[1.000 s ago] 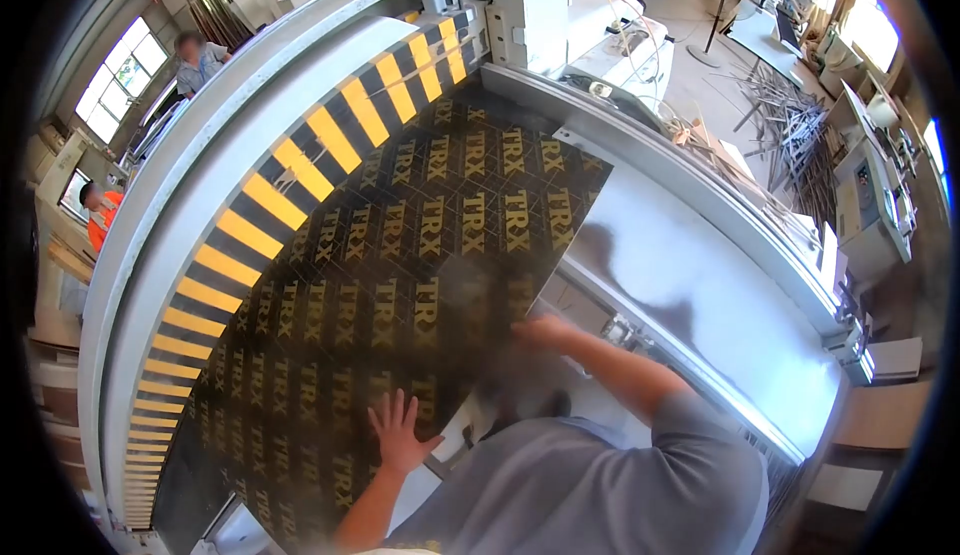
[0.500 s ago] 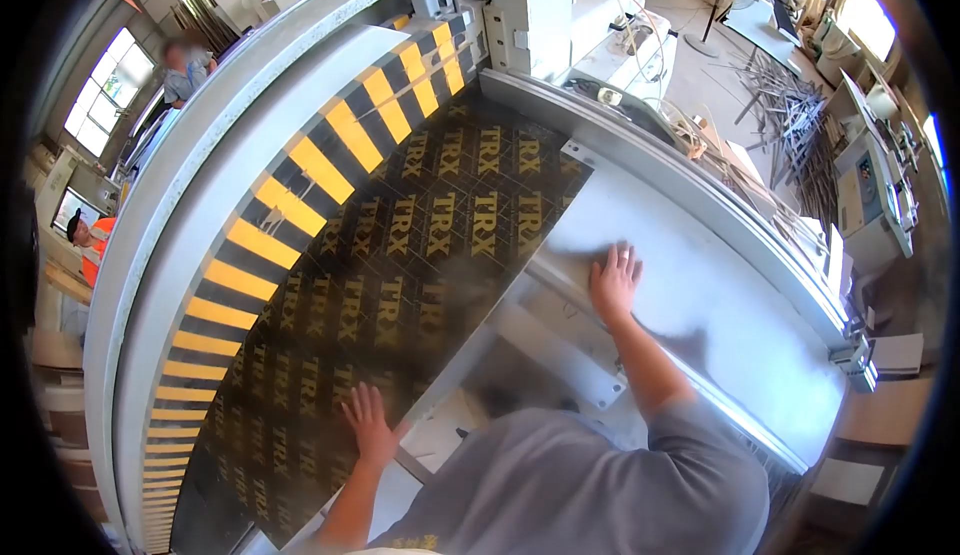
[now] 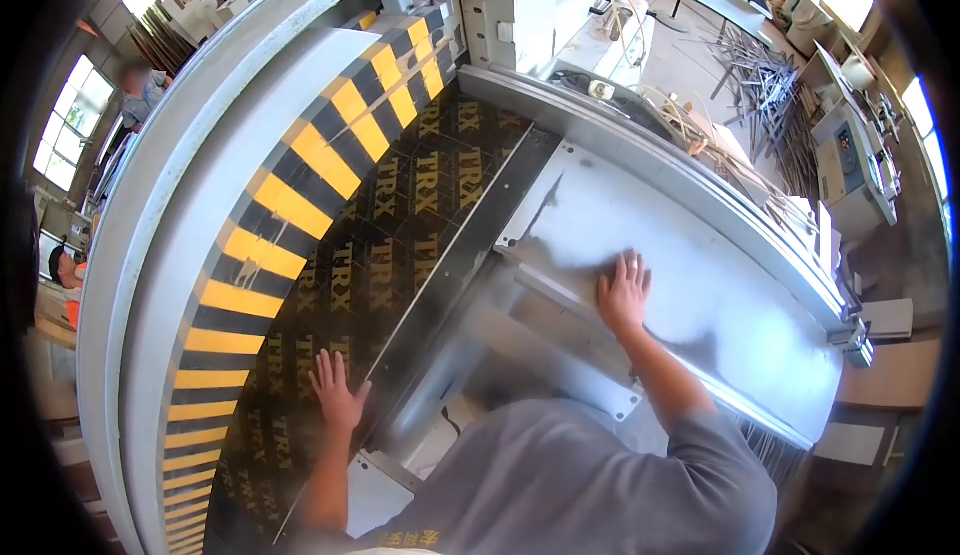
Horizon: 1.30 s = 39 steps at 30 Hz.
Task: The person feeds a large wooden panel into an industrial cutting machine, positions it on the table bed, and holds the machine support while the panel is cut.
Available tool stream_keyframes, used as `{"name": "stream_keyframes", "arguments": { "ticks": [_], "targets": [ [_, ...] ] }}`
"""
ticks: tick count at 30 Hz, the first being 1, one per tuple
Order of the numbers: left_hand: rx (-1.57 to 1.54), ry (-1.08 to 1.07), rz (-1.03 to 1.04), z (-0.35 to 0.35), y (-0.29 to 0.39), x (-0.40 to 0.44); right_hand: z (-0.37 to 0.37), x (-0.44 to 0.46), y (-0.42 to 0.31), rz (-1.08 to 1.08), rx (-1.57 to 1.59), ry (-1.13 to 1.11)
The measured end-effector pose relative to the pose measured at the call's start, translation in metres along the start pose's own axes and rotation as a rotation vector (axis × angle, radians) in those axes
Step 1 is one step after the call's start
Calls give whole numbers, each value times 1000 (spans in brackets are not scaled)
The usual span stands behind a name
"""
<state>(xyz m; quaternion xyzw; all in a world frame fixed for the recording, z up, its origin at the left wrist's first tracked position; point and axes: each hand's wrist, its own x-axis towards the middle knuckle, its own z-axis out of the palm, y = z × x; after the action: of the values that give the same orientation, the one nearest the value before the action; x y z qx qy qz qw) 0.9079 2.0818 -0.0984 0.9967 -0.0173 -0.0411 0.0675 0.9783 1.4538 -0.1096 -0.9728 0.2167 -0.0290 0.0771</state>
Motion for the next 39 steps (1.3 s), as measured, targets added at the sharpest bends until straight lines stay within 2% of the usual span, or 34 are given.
{"name": "stream_keyframes", "arguments": {
  "ticks": [5,10,20,28,29,33,39],
  "targets": [
    [18,61,-1,3,-24,45,1,-1,-4,-14,-16,14],
    [117,81,-131,10,-32,90,4,2,-2,-38,-23,38],
    [159,121,-150,5,-78,141,3,3,-7,-29,-96,-2],
    [95,-5,-240,5,-119,178,5,2,-5,-18,-116,-20],
    [34,18,-263,-5,-112,181,4,2,-7,-16,-113,-18],
    [65,-125,-418,-1,-130,196,1,2,-10,-11,-115,-9],
    [-4,-127,-385,18,-162,207,2,0,-8,-27,-109,8]
  ]
}}
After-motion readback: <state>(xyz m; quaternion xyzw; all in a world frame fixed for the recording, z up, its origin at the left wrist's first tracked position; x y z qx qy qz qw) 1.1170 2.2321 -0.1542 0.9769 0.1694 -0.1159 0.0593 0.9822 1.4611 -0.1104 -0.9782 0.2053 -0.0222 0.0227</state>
